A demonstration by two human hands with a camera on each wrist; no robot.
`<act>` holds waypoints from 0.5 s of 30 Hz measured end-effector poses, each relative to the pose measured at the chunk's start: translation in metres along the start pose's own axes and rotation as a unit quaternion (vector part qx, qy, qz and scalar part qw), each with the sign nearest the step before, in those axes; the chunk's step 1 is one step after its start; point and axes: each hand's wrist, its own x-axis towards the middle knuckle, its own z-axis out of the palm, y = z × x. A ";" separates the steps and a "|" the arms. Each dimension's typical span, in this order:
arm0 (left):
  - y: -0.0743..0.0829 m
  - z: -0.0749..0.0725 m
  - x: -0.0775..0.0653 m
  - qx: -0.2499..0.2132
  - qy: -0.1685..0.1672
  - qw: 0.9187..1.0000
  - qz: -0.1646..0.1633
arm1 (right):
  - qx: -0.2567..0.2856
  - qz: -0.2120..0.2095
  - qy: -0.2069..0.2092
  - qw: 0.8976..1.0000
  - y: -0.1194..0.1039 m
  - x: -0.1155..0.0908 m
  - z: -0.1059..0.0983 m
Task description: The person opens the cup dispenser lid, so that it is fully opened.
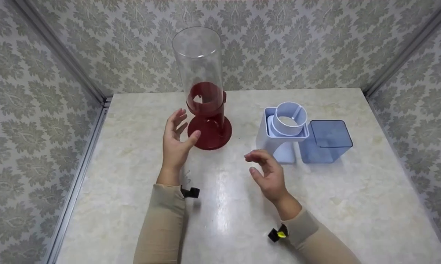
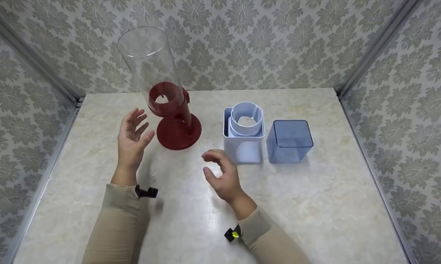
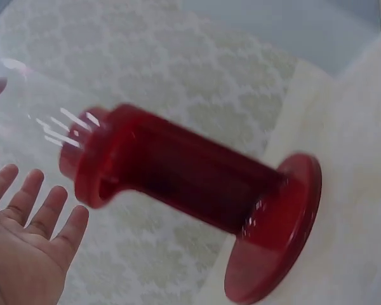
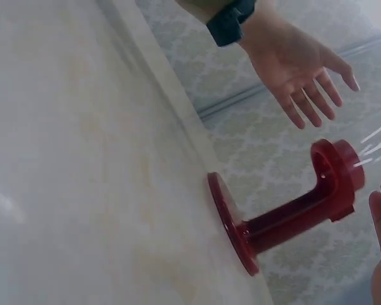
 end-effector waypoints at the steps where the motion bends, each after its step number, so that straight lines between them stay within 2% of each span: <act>1: -0.003 -0.003 0.005 0.007 -0.001 1.000 -0.006 | 0.006 0.005 -0.005 1.000 0.005 0.003 0.008; 5: -0.012 -0.011 0.021 0.013 -0.014 1.000 -0.019 | 0.022 0.037 -0.005 0.999 0.021 0.022 0.033; 11: -0.027 -0.014 0.040 0.020 -0.036 0.999 -0.035 | -0.018 0.130 -0.004 0.991 0.052 0.055 0.069; 15: -0.033 -0.013 0.049 0.012 -0.039 0.998 -0.042 | -0.008 0.156 0.029 0.987 0.069 0.080 0.085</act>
